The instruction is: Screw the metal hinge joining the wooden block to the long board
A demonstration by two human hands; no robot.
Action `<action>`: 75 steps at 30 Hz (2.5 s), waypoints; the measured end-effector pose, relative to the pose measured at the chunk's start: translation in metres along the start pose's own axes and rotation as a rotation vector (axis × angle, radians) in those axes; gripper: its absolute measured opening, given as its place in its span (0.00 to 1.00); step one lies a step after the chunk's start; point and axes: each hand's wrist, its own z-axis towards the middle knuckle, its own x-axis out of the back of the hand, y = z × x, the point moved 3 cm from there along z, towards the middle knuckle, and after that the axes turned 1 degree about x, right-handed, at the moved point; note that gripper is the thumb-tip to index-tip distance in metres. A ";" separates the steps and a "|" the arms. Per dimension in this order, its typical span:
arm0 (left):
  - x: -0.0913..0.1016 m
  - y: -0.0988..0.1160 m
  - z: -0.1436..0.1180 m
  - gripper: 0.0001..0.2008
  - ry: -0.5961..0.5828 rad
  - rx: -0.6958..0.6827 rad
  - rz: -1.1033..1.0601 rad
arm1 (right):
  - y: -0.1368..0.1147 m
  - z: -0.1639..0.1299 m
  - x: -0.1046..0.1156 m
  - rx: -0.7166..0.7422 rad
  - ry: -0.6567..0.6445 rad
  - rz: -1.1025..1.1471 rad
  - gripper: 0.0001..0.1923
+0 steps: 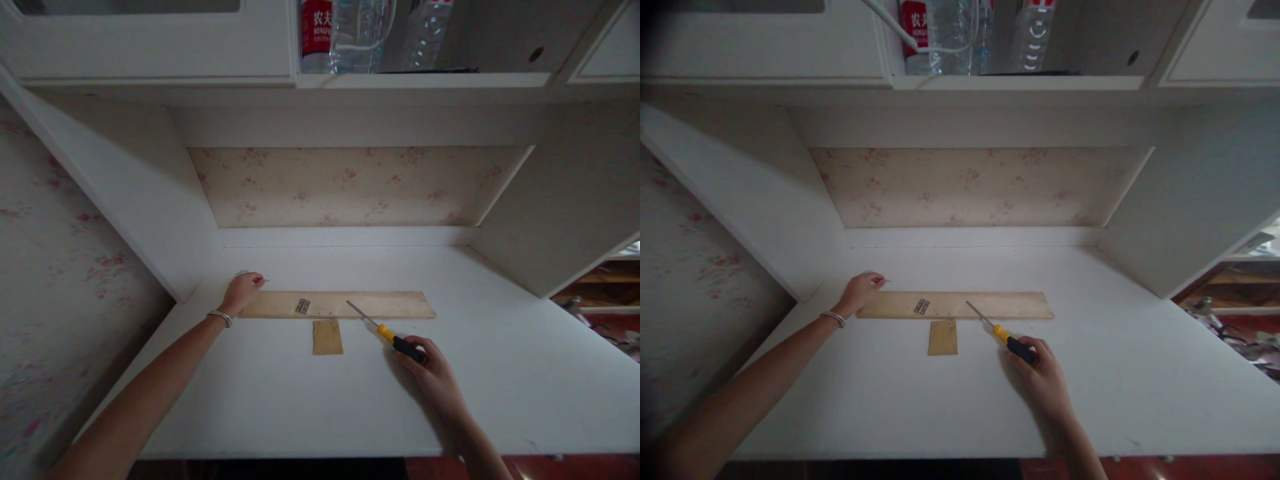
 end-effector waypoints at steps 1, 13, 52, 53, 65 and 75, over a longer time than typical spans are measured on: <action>0.005 -0.018 0.001 0.12 0.035 0.047 0.018 | 0.001 0.001 0.000 -0.005 -0.025 0.005 0.22; 0.015 -0.132 0.016 0.17 0.037 0.226 0.156 | 0.002 0.002 -0.005 -0.061 -0.024 0.054 0.22; -0.043 0.116 -0.058 0.24 -0.257 -0.409 0.425 | 0.007 0.004 -0.006 0.028 -0.076 -0.067 0.17; -0.046 0.118 -0.058 0.23 -0.263 -0.449 0.434 | 0.007 0.005 -0.005 0.039 -0.082 -0.079 0.17; -0.038 0.103 -0.055 0.14 -0.332 -0.571 0.416 | -0.005 0.005 -0.003 0.011 -0.029 -0.027 0.20; 0.034 -0.012 -0.008 0.20 -0.069 -0.085 0.594 | -0.002 0.004 -0.007 -0.055 -0.060 -0.012 0.20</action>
